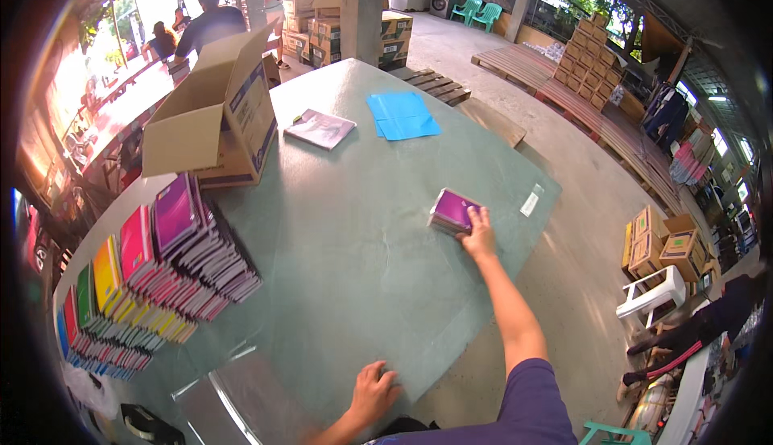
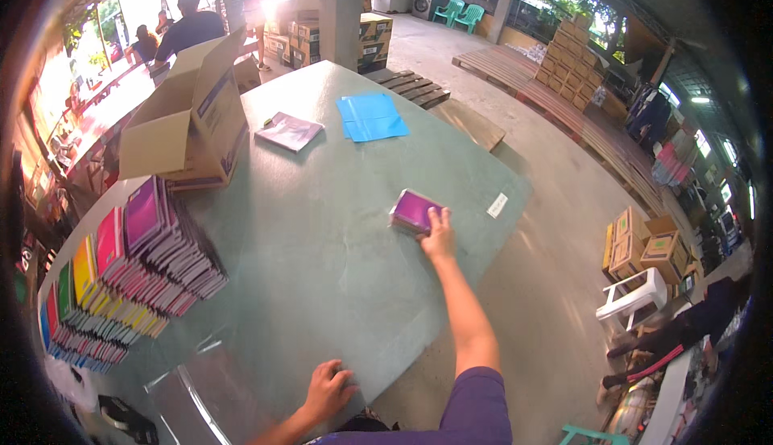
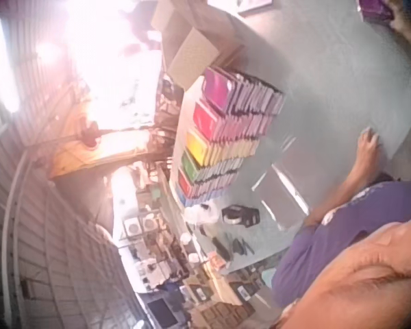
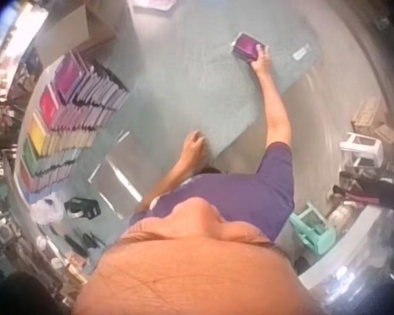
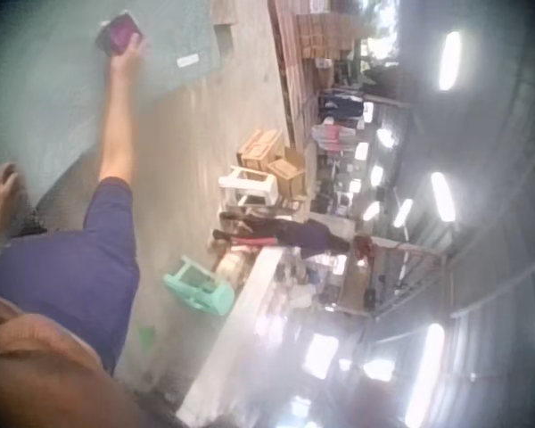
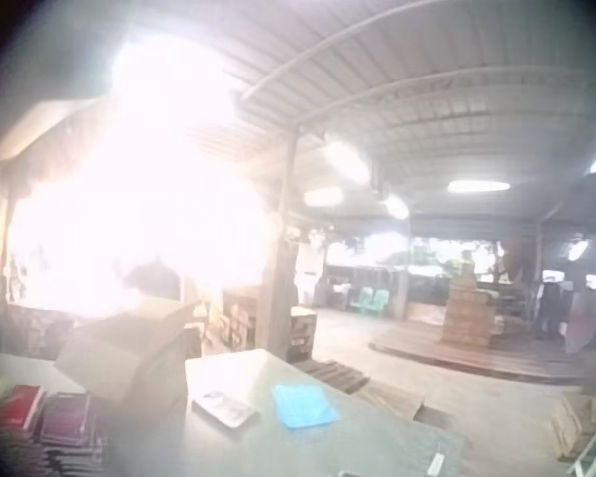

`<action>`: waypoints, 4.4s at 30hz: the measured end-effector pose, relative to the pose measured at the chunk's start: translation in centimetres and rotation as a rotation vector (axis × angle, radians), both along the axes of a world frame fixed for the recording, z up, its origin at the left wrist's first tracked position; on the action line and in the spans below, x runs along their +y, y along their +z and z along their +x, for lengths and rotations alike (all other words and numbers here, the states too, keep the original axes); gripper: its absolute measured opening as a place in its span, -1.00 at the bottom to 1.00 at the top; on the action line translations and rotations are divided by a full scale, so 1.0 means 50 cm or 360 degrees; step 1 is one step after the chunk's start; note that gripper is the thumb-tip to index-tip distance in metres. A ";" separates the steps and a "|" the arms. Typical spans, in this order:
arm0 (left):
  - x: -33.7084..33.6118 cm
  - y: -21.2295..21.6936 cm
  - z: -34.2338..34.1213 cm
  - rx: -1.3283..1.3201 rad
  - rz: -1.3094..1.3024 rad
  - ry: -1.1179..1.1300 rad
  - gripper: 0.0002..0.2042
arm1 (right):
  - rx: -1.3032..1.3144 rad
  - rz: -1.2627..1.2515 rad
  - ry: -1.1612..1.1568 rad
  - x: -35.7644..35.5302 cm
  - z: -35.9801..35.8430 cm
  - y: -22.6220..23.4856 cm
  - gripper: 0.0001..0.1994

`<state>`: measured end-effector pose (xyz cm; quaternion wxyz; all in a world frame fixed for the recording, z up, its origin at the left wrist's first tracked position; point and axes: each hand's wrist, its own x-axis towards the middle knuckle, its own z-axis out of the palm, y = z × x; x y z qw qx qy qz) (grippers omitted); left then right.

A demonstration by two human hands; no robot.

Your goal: The person picks up several colorful notebooks, places them into a plastic bag, folds the edge, and seals it with tape from a dispenser.

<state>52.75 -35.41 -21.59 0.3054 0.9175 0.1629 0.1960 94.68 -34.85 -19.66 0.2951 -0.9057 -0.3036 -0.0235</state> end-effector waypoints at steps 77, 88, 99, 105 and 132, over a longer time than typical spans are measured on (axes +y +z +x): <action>0.683 0.426 -0.990 -0.0167 0.1417 0.1144 -0.73 | 0.3034 0.0099 0.1486 0.420 -1.487 0.233 -0.56; 0.689 0.422 -1.007 -0.0112 0.1406 0.1150 -0.78 | 0.3179 -0.0014 0.1382 0.378 -1.413 0.189 -0.54; 0.545 0.402 -0.926 0.0131 0.0593 -0.0259 -0.80 | 0.3741 0.0270 0.1669 0.342 -1.348 0.113 -0.43; 0.699 0.411 -0.995 0.0034 0.1204 0.1086 -0.75 | 0.3407 0.0034 0.1491 0.324 -1.414 0.198 -0.46; 0.599 0.478 -0.844 -0.0153 -0.0068 -0.0414 -0.70 | 0.4498 0.0587 0.1372 0.329 -1.307 0.210 -0.47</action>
